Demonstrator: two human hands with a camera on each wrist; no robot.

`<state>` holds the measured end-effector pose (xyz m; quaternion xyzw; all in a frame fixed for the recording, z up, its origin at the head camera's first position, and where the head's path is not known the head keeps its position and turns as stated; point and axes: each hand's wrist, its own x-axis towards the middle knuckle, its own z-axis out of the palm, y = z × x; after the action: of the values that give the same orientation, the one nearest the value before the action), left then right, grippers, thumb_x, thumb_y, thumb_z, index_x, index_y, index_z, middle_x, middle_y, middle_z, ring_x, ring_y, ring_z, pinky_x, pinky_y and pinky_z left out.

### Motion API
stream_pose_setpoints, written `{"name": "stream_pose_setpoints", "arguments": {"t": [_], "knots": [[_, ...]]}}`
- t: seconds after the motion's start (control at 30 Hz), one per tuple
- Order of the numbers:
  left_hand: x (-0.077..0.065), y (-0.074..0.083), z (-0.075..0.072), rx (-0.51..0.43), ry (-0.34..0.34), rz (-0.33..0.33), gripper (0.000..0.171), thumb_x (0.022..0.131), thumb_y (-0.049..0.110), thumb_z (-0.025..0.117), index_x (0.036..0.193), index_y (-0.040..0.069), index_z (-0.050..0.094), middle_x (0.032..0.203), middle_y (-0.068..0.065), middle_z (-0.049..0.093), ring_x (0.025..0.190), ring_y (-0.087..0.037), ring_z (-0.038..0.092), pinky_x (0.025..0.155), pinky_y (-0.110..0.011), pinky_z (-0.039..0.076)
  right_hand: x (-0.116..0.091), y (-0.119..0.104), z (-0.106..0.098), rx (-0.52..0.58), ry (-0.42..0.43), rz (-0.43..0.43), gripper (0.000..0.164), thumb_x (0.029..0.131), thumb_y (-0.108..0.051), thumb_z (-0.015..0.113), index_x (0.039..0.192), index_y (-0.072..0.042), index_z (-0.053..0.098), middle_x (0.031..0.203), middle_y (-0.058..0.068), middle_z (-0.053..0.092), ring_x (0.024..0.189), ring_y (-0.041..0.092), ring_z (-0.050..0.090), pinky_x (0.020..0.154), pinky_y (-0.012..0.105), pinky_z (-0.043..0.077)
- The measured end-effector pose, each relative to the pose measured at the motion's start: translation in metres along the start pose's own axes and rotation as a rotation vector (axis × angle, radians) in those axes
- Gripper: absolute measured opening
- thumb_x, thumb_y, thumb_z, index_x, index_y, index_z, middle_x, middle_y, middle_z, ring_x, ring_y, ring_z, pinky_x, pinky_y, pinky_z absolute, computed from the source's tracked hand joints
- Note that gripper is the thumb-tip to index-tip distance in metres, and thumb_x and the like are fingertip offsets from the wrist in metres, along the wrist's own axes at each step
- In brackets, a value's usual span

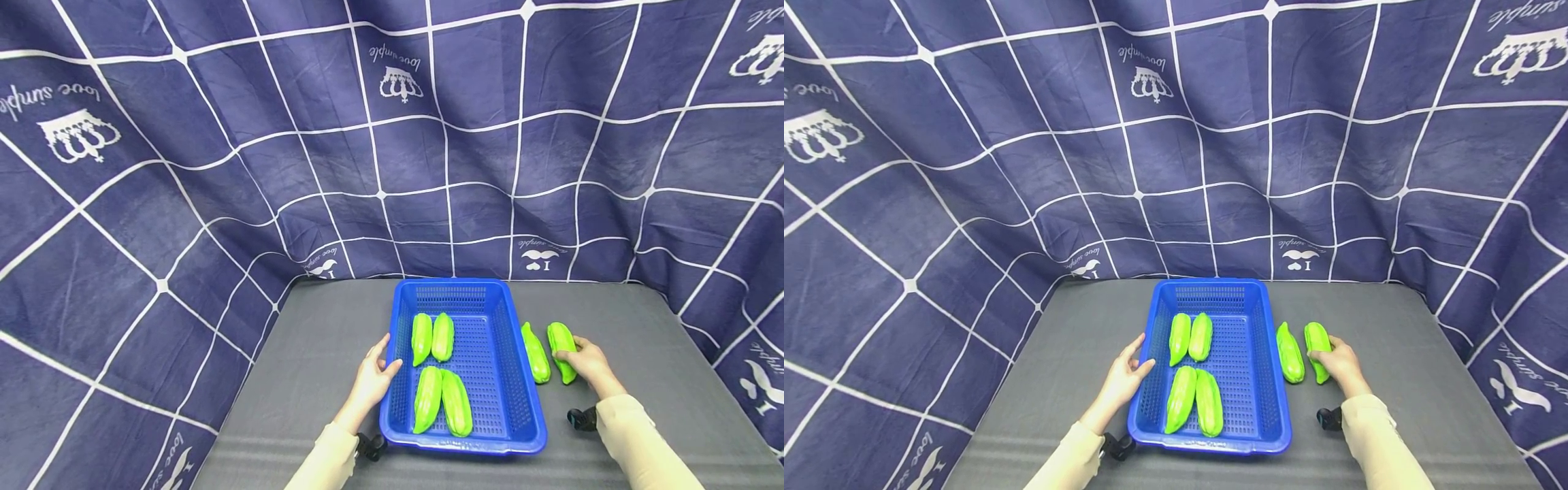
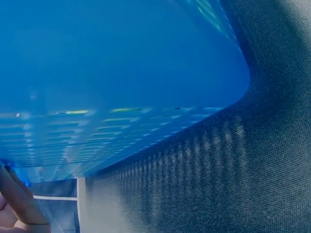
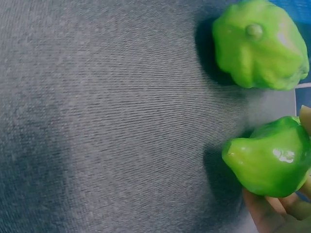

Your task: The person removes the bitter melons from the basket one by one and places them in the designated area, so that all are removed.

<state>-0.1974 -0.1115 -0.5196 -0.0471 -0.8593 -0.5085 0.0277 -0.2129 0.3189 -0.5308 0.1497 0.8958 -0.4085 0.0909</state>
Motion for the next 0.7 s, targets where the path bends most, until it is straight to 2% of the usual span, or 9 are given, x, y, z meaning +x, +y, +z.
{"name": "stream_pose_setpoints", "arguments": {"t": [0.37, 0.5, 0.7], "knots": [[-0.0011, -0.0002, 0.0000, -0.028, -0.009, 0.006, 0.060, 0.089, 0.009, 0.069, 0.144, 0.001, 0.047, 0.110, -0.020, 0.059, 0.073, -0.014, 0.058, 0.060, -0.023, 0.049, -0.0027, -0.0027, 0.0041, -0.021, -0.004, -0.001, 0.078, 0.090, -0.025, 0.059, 0.143, 0.019, 0.024, 0.138, 0.044, 0.034, 0.122, 0.054, 0.042, 0.104, 0.060, 0.036], [-0.0002, -0.0008, -0.0002, -0.033, -0.004, 0.009, 0.060, 0.089, 0.009, 0.069, 0.144, 0.002, 0.047, 0.109, -0.019, 0.059, 0.071, -0.012, 0.056, 0.060, -0.023, 0.049, -0.0024, -0.0023, 0.0046, -0.035, -0.011, -0.003, 0.080, 0.091, -0.027, 0.060, 0.143, 0.020, 0.023, 0.138, 0.045, 0.034, 0.123, 0.055, 0.040, 0.104, 0.061, 0.035], [0.0004, -0.0032, 0.0004, -0.039, -0.003, 0.022, 0.060, 0.088, 0.009, 0.070, 0.143, 0.000, 0.047, 0.112, -0.021, 0.059, 0.069, -0.008, 0.055, 0.059, -0.022, 0.048, -0.0022, -0.0047, 0.0028, -0.015, -0.025, 0.009, 0.081, 0.096, -0.031, 0.055, 0.146, 0.020, 0.017, 0.145, 0.043, 0.029, 0.133, 0.056, 0.033, 0.110, 0.059, 0.031]]}}
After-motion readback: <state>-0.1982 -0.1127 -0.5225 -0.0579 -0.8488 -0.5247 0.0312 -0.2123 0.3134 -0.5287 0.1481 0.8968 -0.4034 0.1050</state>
